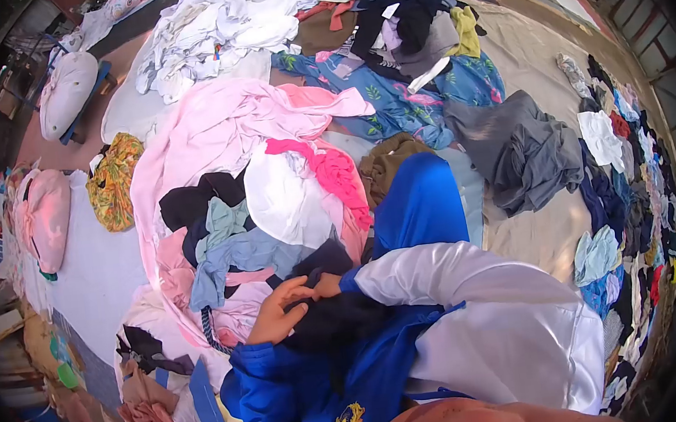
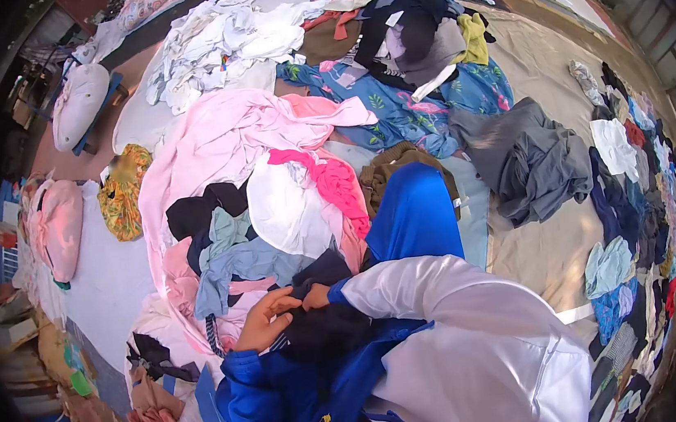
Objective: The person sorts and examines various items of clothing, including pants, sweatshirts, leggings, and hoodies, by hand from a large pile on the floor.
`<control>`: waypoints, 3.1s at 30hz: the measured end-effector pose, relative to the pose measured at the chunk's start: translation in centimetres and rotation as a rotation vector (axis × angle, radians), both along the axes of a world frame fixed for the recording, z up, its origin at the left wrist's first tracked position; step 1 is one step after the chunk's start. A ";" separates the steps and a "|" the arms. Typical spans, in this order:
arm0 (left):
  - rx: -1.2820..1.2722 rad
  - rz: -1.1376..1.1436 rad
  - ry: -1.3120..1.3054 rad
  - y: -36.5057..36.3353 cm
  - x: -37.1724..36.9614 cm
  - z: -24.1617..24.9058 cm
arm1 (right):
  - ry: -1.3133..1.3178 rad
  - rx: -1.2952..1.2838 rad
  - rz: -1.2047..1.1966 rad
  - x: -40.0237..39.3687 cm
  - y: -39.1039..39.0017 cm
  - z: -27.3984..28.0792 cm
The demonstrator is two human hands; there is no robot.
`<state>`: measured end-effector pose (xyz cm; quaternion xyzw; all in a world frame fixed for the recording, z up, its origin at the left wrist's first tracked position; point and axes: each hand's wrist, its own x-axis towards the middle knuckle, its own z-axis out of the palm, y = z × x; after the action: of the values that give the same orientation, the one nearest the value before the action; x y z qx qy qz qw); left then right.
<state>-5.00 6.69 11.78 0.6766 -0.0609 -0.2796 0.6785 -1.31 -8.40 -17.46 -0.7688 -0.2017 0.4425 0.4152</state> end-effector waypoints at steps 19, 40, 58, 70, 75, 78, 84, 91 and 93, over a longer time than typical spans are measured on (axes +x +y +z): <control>0.131 1.182 -0.343 10.6 4.3 3.0 | -0.556 0.649 -0.651 51.7 -16.9 39.0; 0.130 1.278 -0.186 12.9 6.1 1.3 | -0.490 -0.523 -0.068 19.9 7.0 -11.3; 0.260 1.358 -0.326 12.7 3.4 2.8 | -0.422 -0.651 0.220 9.9 6.1 -12.2; 0.117 1.281 -0.304 12.7 6.0 1.8 | -0.507 -0.288 -0.376 27.0 2.5 -8.2; 0.121 1.199 -0.352 11.6 6.8 1.0 | -0.398 0.149 -0.584 31.6 2.2 8.8; 0.167 1.098 -0.373 10.6 7.3 -0.2 | -0.254 0.420 -0.614 28.7 1.8 21.3; 0.368 0.950 -0.497 7.1 8.3 -1.7 | -0.222 1.002 -0.421 24.3 -2.3 42.3; 0.541 0.826 -0.595 3.3 8.3 -0.6 | -0.473 1.434 -0.024 19.5 -5.2 62.6; 0.527 0.882 -0.684 2.4 8.9 -0.7 | -0.670 1.475 0.229 20.7 -6.5 66.6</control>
<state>3.90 9.09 11.12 0.8343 0.0817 0.2544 0.4822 19.35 -14.93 49.17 -0.3643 -0.6317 -0.0175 0.6840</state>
